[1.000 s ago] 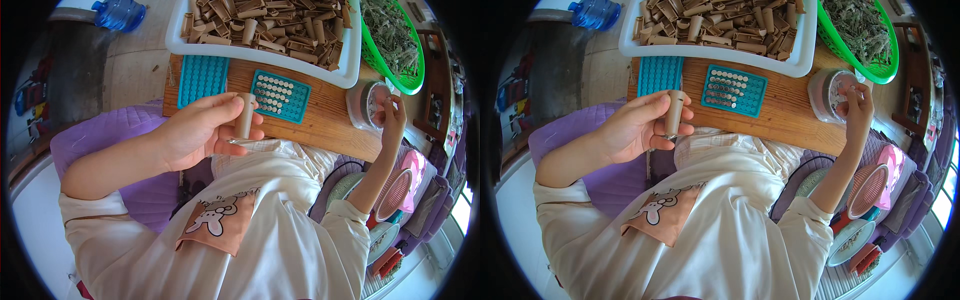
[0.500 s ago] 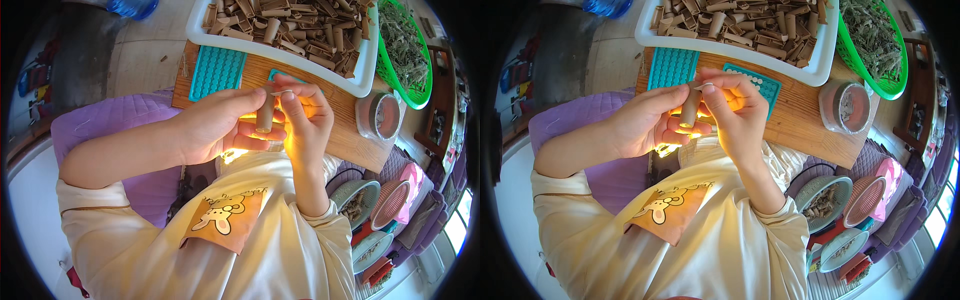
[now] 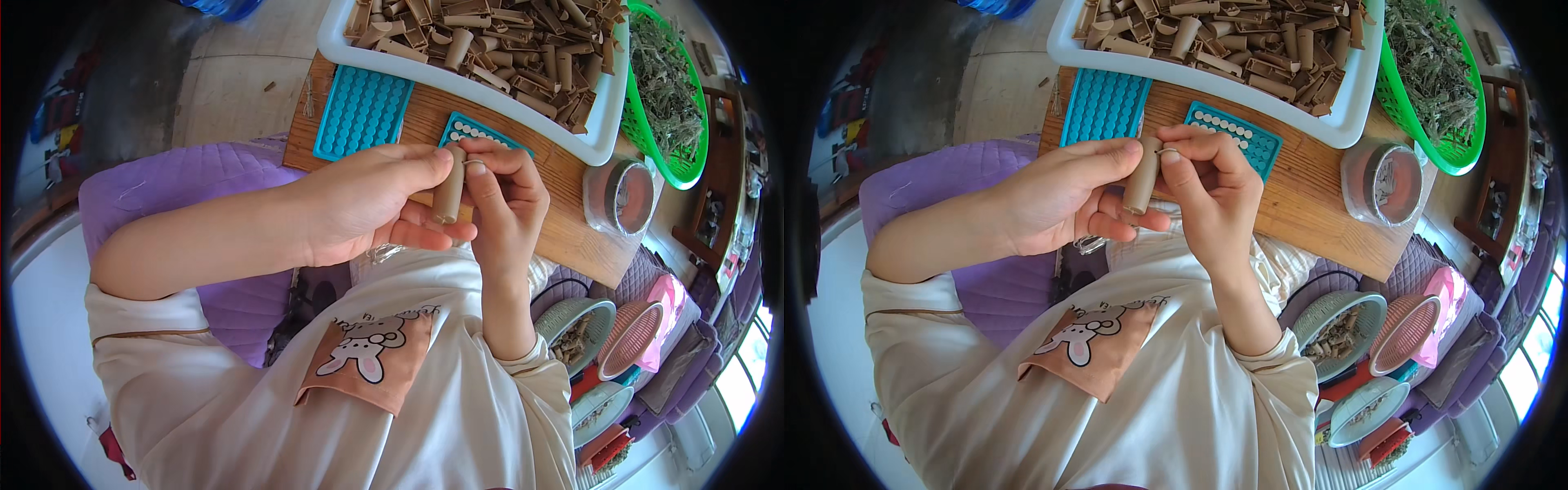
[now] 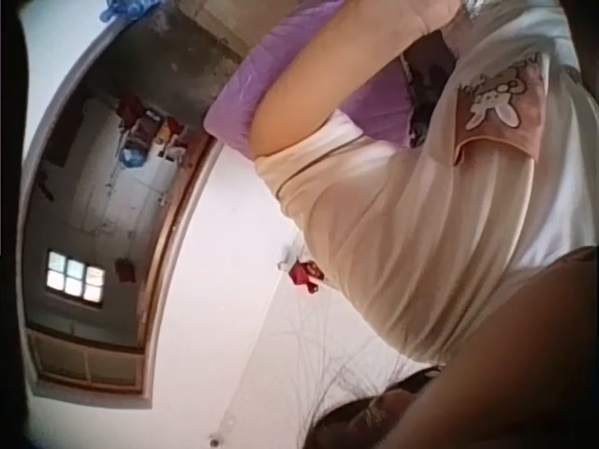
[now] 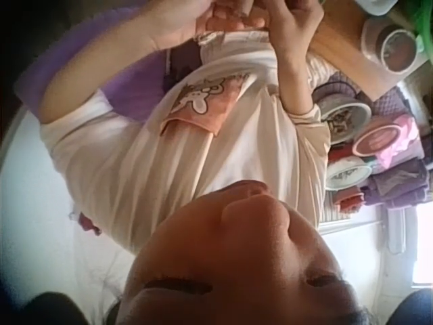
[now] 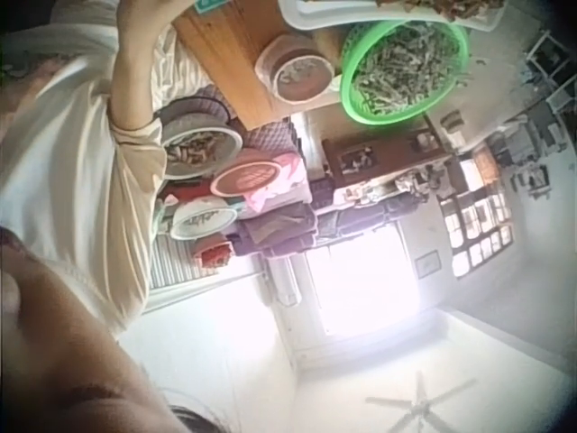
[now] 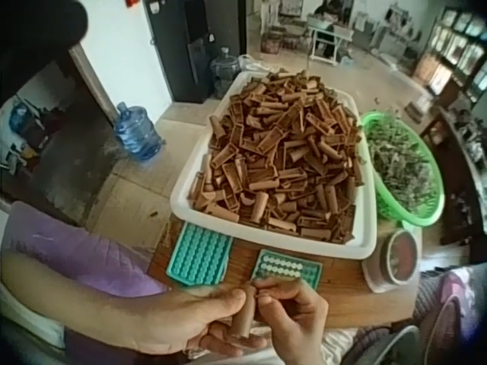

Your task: The person assembles small electronic components by hand, inserting internal electronic modules into plastic cylindrical housings.

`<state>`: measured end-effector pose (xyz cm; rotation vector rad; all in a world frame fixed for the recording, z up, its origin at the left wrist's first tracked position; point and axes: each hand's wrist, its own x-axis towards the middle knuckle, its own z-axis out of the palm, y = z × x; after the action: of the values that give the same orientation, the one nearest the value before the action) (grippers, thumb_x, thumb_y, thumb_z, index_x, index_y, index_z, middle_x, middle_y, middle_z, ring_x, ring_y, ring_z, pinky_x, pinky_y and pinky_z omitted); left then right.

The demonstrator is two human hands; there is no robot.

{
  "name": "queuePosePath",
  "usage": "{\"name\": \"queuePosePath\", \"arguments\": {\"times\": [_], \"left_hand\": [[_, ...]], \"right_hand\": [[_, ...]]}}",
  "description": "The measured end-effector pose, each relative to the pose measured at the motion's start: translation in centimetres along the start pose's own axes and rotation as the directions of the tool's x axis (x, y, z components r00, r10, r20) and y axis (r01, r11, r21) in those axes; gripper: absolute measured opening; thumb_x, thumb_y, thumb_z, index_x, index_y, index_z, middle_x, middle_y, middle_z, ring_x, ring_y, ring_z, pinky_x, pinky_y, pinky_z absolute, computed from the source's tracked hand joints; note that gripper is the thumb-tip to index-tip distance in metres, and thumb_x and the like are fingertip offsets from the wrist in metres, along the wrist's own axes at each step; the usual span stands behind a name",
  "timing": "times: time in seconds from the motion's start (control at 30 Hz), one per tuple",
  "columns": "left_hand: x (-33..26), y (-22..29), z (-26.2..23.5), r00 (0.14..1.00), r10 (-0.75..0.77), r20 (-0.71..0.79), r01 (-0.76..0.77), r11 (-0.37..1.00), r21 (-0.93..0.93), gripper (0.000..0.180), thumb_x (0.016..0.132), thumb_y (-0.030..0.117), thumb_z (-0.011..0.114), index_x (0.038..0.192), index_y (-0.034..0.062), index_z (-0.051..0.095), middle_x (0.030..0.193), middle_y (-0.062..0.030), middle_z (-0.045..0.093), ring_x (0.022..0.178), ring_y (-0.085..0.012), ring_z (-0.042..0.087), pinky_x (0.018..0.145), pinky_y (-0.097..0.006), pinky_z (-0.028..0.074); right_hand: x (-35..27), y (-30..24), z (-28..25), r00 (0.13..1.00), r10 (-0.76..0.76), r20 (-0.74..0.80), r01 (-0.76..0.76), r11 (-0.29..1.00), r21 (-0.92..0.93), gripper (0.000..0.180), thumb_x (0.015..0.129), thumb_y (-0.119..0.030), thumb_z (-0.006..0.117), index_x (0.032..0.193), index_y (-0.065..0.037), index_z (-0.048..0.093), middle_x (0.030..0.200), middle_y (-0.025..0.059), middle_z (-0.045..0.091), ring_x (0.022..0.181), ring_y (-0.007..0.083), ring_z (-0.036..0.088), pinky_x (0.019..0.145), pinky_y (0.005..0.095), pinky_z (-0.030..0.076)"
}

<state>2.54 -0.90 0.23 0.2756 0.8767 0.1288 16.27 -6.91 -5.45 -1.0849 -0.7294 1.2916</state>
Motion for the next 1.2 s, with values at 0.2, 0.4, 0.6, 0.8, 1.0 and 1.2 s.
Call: {"name": "queuePosePath", "arguments": {"times": [0.2, 0.4, 0.6, 0.8, 1.0, 1.2], "left_hand": [[0.0, 0.0, -0.1, 1.0, -0.011, -0.026, 0.011, 1.0, -0.014, 0.029, 0.089, 0.028, 0.037, 0.105, 0.0042, 0.043, 0.092, -0.0058, 0.053, 0.084, -0.0223, 0.059, 0.054, -0.021, 0.051], [-0.2, 0.2, 0.3, 0.999, 0.038, -0.024, -0.037, 0.999, 0.004, 0.031, 0.088, 0.029, 0.039, 0.108, 0.0051, 0.043, 0.091, -0.0046, 0.053, 0.084, -0.0214, 0.059, 0.053, -0.02, 0.051], [-0.2, 0.4, 0.3, 0.998, 0.06, -0.028, -0.059, 0.998, 0.037, 0.032, 0.088, 0.03, 0.039, 0.109, 0.0059, 0.042, 0.091, -0.0035, 0.053, 0.084, -0.0201, 0.059, 0.052, -0.019, 0.05], [-0.2, 0.3, 0.3, 0.996, 0.081, -0.033, -0.077, 0.989, 0.126, 0.033, 0.086, 0.031, 0.043, 0.108, 0.0068, 0.043, 0.092, -0.0023, 0.053, 0.085, -0.0142, 0.058, 0.055, -0.017, 0.047], [-0.5, 1.4, 0.4, 0.926, 0.375, 0.051, -0.366, 0.85, 0.378, 0.028, 0.082, 0.023, 0.053, 0.103, 0.0074, 0.044, 0.092, -0.0011, 0.052, 0.084, -0.0053, 0.051, 0.065, -0.018, 0.043], [-0.4, 0.0, -0.3, 0.542, 0.766, 0.347, -0.691, 0.17, 0.703, 0.036, 0.068, 0.003, 0.065, 0.095, 0.006, 0.042, 0.094, -0.0065, 0.048, 0.088, -0.0165, 0.051, 0.07, -0.025, 0.044]], "right_hand": [[0.3, -0.4, -0.4, 0.993, 0.065, 0.098, -0.065, 0.998, 0.0, 0.004, 0.079, 0.002, 0.05, 0.083, 0.003, 0.049, 0.101, 0.0124, 0.052, 0.081, 0.013, 0.055, 0.07, 0.0263, 0.051], [0.6, -0.6, -0.2, 0.995, -0.024, 0.092, 0.021, 0.999, 0.027, 0.006, 0.081, 0.001, 0.047, 0.087, 0.002, 0.046, 0.1, 0.0121, 0.052, 0.084, 0.0133, 0.054, 0.072, 0.0265, 0.05], [0.9, -0.8, 0.2, 0.99, -0.075, 0.122, 0.087, 0.991, -0.097, 0.003, 0.082, 0.002, 0.045, 0.085, 0.002, 0.046, 0.098, 0.0114, 0.053, 0.083, 0.0129, 0.054, 0.07, 0.0257, 0.05], [1.5, -0.9, -0.8, 0.98, 0.005, 0.197, 0.011, 0.997, -0.079, 0.003, 0.081, 0.002, 0.046, 0.084, 0.002, 0.047, 0.097, 0.0109, 0.053, 0.081, 0.0117, 0.054, 0.069, 0.0225, 0.048], [0.5, -1.1, -1.2, 0.996, -0.078, -0.038, 0.082, 0.992, 0.096, 0.007, 0.083, -0.007, 0.048, 0.087, -0.002, 0.047, 0.082, 0.0065, 0.053, 0.067, 0.0087, 0.049, 0.06, 0.0191, 0.04], [-1.9, -3.0, 0.1, 0.992, 0.071, 0.1, -0.079, 0.994, 0.076, 0.038, 0.089, -0.037, 0.033, 0.088, -0.002, 0.047, 0.073, 0.0035, 0.05, 0.061, 0.0084, 0.044, 0.055, 0.0205, 0.036]]}}
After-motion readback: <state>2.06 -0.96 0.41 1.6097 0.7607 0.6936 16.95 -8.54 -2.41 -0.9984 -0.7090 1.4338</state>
